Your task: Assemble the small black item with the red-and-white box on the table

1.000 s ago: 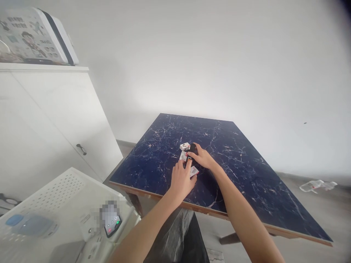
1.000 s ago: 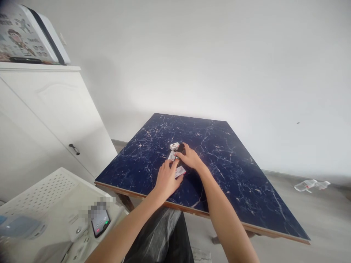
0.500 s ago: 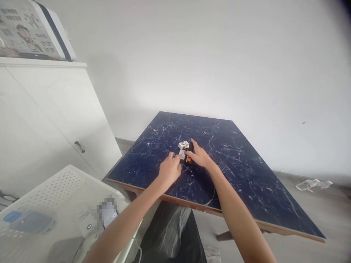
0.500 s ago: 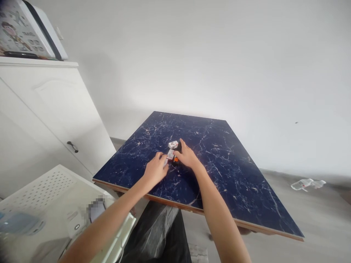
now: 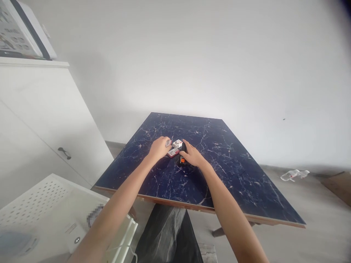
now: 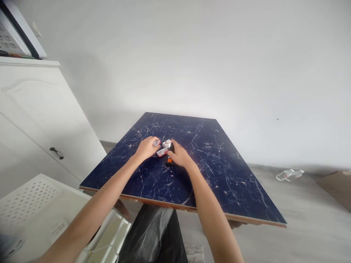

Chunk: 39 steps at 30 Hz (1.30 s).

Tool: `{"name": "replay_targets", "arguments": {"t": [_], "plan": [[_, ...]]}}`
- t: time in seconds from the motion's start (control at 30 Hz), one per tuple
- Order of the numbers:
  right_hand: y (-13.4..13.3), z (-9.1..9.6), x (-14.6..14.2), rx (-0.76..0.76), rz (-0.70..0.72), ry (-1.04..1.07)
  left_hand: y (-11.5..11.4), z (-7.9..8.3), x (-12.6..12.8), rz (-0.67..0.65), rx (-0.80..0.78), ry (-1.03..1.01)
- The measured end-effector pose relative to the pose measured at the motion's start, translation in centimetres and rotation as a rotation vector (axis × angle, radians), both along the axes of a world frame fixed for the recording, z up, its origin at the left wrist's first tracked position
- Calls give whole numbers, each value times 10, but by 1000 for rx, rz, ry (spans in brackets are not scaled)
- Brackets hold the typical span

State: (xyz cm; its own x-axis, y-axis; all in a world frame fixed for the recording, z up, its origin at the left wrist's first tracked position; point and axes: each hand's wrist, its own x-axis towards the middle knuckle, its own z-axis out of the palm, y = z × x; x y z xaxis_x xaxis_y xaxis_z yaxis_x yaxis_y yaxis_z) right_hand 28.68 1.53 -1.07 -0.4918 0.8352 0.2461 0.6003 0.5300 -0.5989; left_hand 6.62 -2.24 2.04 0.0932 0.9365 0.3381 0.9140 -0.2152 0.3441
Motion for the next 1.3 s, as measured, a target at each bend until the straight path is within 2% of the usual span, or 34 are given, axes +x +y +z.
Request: {"name": "replay_targets", "arguments": {"t": [0.07,0.13,0.27,0.43,0.6,0.87,1.03,1.17,1.3], "plan": [[-1,0,0,5,3,9,7,-4,7,-174,-58,6],[-1,0,2,2,5,22,9,-10,11,-273,-141,-4],[0,-2,4,-2,5,32,5,-22,9,-308,-184,-72],[0,-3,7,-2,-11,56,6,-23,1,-447,-287,-191],[-2,0,8,-13,-12,75,8,-22,4,-439,-370,-252],[-4,3,7,-41,-9,95,0,-19,7,-432,-337,-225],[-6,4,8,-58,-1,128,-3,-20,5,-415,-369,-277],[-8,5,9,-70,14,176,-6,-22,9,-386,-329,-304],[-9,5,12,-138,24,192,-7,-22,12,-431,-333,-339]]}}
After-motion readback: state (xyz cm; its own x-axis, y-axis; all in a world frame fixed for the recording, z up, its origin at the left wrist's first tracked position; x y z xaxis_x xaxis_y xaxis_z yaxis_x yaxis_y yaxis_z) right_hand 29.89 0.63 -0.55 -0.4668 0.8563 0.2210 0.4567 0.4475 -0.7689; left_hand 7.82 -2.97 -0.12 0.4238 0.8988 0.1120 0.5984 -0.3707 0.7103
